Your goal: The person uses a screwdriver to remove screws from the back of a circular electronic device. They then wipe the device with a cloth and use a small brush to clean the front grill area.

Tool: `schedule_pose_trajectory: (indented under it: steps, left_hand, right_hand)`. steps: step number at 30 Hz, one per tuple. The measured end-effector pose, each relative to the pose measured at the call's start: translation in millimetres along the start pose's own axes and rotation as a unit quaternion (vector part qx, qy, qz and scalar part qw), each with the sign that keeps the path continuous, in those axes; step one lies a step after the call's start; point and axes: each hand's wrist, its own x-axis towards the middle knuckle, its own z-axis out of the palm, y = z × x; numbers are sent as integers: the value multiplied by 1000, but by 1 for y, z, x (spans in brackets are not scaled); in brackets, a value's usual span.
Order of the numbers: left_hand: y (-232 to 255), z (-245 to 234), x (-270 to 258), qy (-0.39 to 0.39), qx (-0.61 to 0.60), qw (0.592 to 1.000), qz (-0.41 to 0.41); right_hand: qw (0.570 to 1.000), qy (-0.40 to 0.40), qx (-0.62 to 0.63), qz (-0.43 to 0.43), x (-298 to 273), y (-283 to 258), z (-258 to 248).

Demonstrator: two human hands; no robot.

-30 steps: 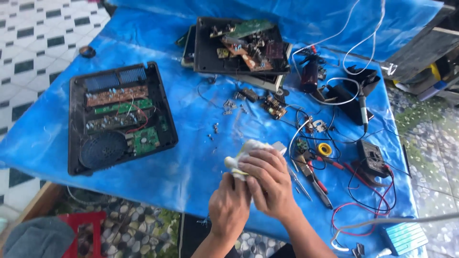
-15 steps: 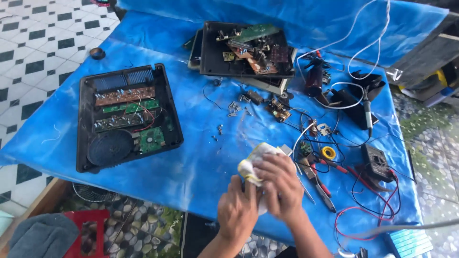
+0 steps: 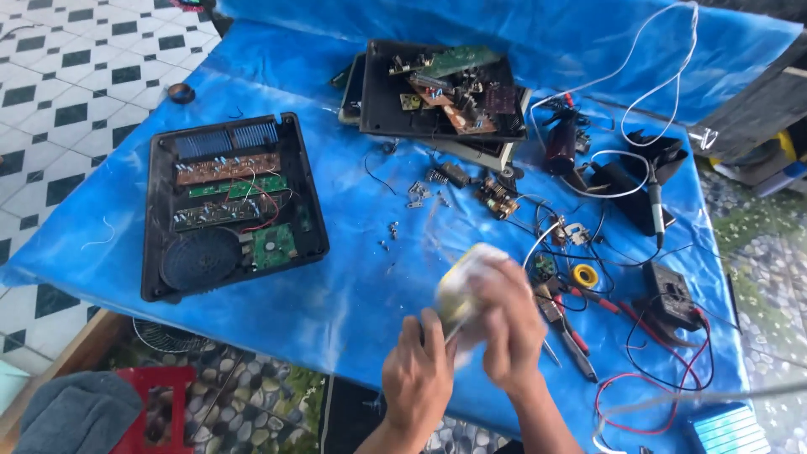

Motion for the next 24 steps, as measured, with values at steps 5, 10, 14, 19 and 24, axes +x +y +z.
schedule_pose_trajectory:
  steps: [5,10,14,19,24]
  left_hand:
    - [-8,14,13,0,-52,999,15]
    - [-6,5,18,20,-43,999,4]
    - [-3,4,6,15,-33,999,-11]
    - [-2,3,1,17,-18,1000,-7]
    - [-10,9,-9,23,-91,995,-42]
  right_hand:
    - [996,-38,-44,-64,-14,24,7]
    - [997,59,-49,5,-24,57,12]
    - [983,101,-33,152,-53,91,11]
    - [961,114,-36,249,-65,110,-2]
    - [948,60,45,310,-48,86,-3]
